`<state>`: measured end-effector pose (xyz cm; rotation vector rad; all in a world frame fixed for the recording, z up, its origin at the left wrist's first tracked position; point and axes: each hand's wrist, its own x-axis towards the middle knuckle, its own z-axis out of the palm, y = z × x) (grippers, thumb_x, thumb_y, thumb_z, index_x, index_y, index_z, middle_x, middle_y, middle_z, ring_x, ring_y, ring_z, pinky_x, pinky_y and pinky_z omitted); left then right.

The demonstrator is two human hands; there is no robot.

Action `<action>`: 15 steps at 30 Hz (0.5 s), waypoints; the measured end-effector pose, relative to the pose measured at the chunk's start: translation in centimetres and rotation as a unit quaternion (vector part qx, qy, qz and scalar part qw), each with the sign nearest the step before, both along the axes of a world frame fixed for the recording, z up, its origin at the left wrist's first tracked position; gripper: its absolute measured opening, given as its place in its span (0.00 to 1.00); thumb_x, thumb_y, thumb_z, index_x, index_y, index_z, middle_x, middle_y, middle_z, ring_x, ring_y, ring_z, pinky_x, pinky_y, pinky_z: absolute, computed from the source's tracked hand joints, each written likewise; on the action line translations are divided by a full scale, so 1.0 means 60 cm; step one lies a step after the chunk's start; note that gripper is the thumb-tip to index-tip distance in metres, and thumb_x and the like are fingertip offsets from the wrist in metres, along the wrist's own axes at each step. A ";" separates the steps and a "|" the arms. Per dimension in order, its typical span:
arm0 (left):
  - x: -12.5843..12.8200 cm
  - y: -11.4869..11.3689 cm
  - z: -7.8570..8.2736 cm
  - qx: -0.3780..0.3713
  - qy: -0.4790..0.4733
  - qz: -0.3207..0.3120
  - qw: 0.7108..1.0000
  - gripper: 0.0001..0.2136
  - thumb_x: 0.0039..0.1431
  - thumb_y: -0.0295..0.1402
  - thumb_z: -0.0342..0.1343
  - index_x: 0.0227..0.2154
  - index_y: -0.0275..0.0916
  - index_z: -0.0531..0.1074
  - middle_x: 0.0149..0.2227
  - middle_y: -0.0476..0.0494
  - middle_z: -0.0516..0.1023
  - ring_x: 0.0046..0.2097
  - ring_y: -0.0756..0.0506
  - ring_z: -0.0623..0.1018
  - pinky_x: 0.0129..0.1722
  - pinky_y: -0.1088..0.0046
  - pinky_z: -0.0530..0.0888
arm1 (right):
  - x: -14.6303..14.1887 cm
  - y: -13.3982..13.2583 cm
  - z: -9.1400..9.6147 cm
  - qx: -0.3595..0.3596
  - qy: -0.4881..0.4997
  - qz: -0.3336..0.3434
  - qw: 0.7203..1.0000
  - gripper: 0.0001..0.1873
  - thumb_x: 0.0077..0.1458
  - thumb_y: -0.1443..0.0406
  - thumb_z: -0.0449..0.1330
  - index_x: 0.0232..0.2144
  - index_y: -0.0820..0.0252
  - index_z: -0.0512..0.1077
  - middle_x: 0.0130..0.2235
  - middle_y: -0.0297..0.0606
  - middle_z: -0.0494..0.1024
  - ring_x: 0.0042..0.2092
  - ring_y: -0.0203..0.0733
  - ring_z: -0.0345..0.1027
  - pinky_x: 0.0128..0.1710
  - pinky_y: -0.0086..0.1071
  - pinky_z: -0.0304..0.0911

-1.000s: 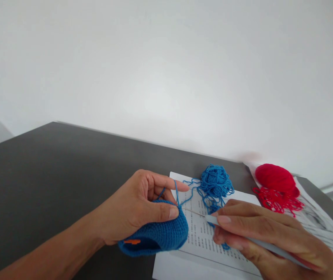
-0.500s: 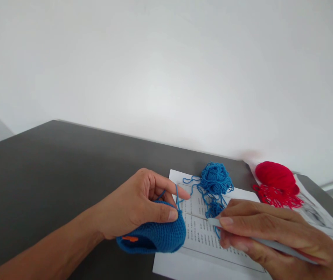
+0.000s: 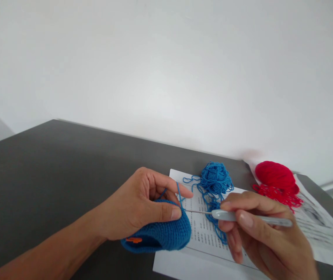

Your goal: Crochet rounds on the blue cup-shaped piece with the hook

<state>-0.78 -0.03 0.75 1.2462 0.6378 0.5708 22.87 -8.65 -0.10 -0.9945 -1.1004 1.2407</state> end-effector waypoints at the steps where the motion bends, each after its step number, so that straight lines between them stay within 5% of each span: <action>1: 0.004 -0.004 -0.001 0.007 0.005 0.026 1.000 0.13 0.51 0.29 0.70 0.42 0.38 0.85 0.30 0.48 0.81 0.29 0.53 0.74 0.29 0.81 0.69 | -0.009 0.003 -0.006 -0.035 0.058 -0.003 0.998 0.08 0.54 0.59 0.73 0.36 0.56 0.84 0.26 0.38 0.83 0.18 0.34 0.73 0.15 0.21 0.68; 6: 0.031 -0.025 -0.014 0.052 0.027 0.151 0.987 0.15 0.52 0.29 0.67 0.44 0.36 0.84 0.29 0.49 0.81 0.30 0.51 0.75 0.31 0.78 0.71 | -0.058 0.017 -0.023 -0.083 0.181 -0.012 0.980 0.07 0.53 0.62 0.73 0.34 0.60 0.83 0.26 0.36 0.82 0.21 0.31 0.72 0.16 0.20 0.70; 10: 0.048 -0.039 -0.017 0.016 0.028 0.178 0.984 0.16 0.52 0.30 0.65 0.44 0.34 0.82 0.30 0.45 0.84 0.30 0.48 0.77 0.32 0.73 0.73 | -0.076 0.016 -0.026 -0.058 0.180 -0.035 0.981 0.08 0.53 0.62 0.74 0.34 0.59 0.83 0.26 0.35 0.82 0.21 0.32 0.72 0.18 0.23 0.73; 15: 0.052 -0.046 -0.017 -0.013 -0.008 0.185 0.983 0.07 0.49 0.30 0.68 0.32 0.34 0.82 0.33 0.45 0.83 0.33 0.48 0.78 0.35 0.74 0.73 | -0.078 0.012 -0.029 -0.017 0.172 -0.062 0.983 0.07 0.54 0.63 0.73 0.36 0.57 0.84 0.28 0.36 0.83 0.24 0.33 0.75 0.20 0.22 0.74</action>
